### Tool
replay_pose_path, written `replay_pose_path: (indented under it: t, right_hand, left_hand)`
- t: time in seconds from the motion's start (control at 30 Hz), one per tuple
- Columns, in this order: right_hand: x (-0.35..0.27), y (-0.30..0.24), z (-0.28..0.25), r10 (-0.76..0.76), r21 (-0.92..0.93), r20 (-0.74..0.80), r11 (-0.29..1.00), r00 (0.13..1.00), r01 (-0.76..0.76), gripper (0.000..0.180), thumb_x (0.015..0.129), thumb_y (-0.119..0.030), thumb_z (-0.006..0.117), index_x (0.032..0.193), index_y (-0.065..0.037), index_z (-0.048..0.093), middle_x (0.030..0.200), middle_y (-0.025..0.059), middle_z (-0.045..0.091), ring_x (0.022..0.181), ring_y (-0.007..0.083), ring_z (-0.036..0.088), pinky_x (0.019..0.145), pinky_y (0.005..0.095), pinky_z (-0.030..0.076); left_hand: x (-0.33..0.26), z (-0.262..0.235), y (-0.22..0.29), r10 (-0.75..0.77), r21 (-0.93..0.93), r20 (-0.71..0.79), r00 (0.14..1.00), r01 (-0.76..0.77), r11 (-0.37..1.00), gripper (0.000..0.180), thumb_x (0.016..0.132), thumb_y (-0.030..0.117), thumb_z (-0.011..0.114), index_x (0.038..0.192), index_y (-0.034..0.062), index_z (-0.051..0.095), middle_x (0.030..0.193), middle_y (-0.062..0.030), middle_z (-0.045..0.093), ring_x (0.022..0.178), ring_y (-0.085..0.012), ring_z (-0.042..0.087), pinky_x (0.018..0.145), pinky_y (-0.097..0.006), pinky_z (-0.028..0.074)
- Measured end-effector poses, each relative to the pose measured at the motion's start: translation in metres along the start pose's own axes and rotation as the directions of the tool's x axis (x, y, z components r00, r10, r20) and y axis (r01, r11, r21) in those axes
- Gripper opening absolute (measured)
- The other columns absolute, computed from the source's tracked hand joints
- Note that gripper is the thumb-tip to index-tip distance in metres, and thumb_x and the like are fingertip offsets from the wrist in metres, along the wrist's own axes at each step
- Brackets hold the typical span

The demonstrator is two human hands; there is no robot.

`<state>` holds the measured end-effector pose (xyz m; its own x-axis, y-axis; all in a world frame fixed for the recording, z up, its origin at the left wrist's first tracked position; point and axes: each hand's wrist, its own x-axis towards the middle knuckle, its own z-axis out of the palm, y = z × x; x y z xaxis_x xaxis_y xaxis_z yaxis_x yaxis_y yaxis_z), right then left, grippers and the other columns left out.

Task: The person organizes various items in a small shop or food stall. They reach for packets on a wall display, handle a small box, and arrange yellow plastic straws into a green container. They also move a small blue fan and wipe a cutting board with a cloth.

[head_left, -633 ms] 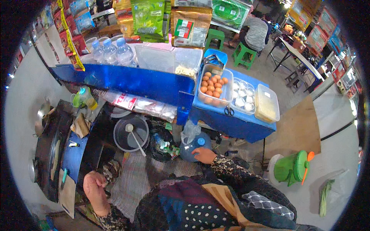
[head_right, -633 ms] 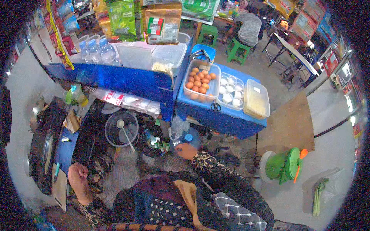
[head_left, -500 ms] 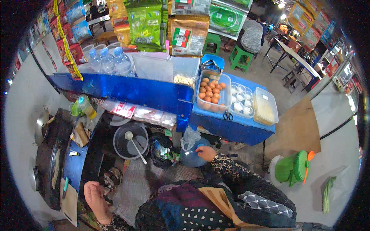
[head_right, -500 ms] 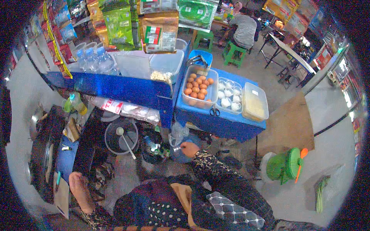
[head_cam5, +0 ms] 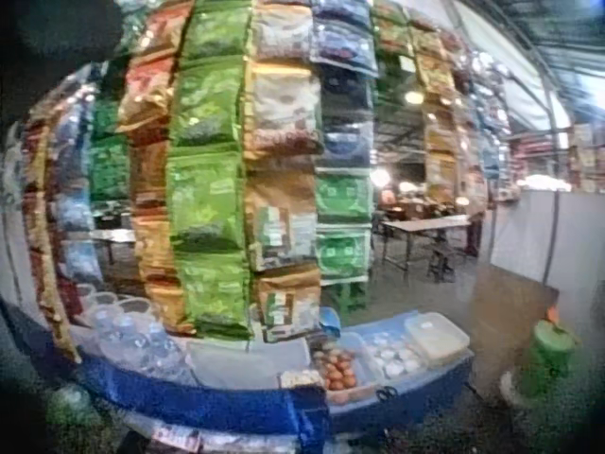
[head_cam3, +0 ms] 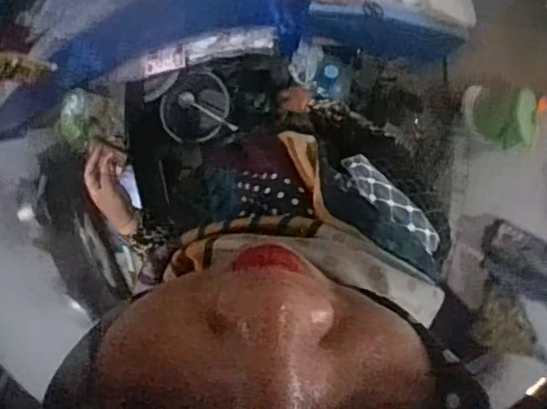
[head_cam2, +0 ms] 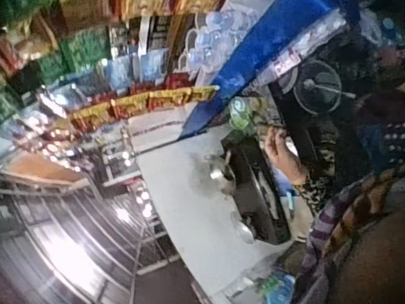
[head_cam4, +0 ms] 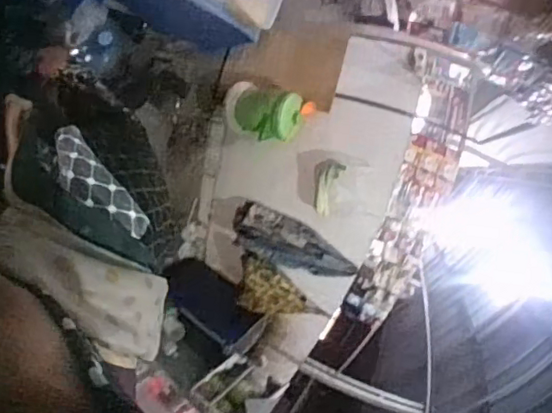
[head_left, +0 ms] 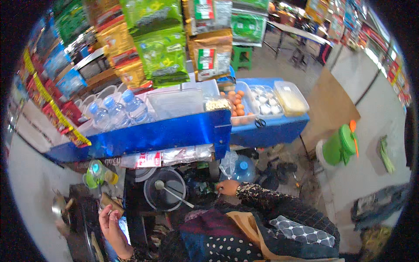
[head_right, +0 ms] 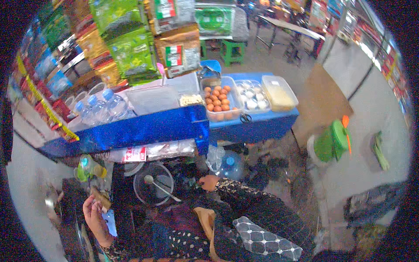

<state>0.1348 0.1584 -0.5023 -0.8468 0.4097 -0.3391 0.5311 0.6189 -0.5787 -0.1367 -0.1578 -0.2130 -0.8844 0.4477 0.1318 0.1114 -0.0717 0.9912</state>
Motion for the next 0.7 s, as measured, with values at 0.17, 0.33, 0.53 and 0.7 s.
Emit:
replay_pose_path:
  t: [0.17,0.33,0.53,0.7]
  right_hand:
    - [-0.027,-0.037,-0.013,0.021,0.248,-0.129,0.969,0.991,0.012,0.029,0.076,-0.029,0.054,0.101,-0.016,0.063,0.087,0.0143,0.063,0.084,0.0346,0.060,0.073,0.0447,0.048]
    - [-0.065,0.011,-0.052,0.253,0.349,-0.137,0.917,0.958,-0.193,0.027,0.080,-0.023,0.058,0.101,-0.007,0.062,0.101,0.0109,0.063,0.095,0.0253,0.059,0.083,0.0351,0.046]
    - [-0.014,0.069,-0.209,0.260,0.356,-0.754,0.934,0.603,0.043,0.015,0.082,-0.009,0.055,0.093,-0.002,0.061,0.090,0.0132,0.062,0.078,0.0267,0.061,0.070,0.0341,0.048]
    - [0.087,0.119,-0.301,0.052,0.074,-0.794,0.997,0.606,0.012,0.017,0.079,-0.013,0.055,0.091,-0.006,0.064,0.088,0.0162,0.063,0.082,0.0321,0.061,0.073,0.0400,0.048]
  left_hand:
    - [0.054,0.019,-0.003,0.028,-0.086,0.172,0.985,-0.013,0.996,0.021,0.089,0.011,0.052,0.107,0.0009,0.051,0.105,-0.0073,0.054,0.091,-0.0159,0.054,0.085,-0.029,0.043]
    - [0.072,0.070,-0.008,0.049,-0.138,0.310,0.950,-0.006,0.990,0.016,0.089,0.010,0.054,0.101,0.0002,0.054,0.100,-0.0087,0.057,0.087,-0.0161,0.056,0.083,-0.029,0.045]
    - [0.057,0.097,-0.001,-0.049,0.071,0.252,0.966,0.032,0.997,0.014,0.089,0.013,0.054,0.099,0.0025,0.053,0.093,-0.0061,0.057,0.085,-0.0143,0.054,0.083,-0.027,0.043]
    - [0.047,0.143,-0.007,-0.069,0.039,0.171,0.983,0.063,0.997,0.011,0.089,0.008,0.053,0.098,0.0017,0.055,0.093,-0.0071,0.057,0.083,-0.0147,0.055,0.079,-0.026,0.045]
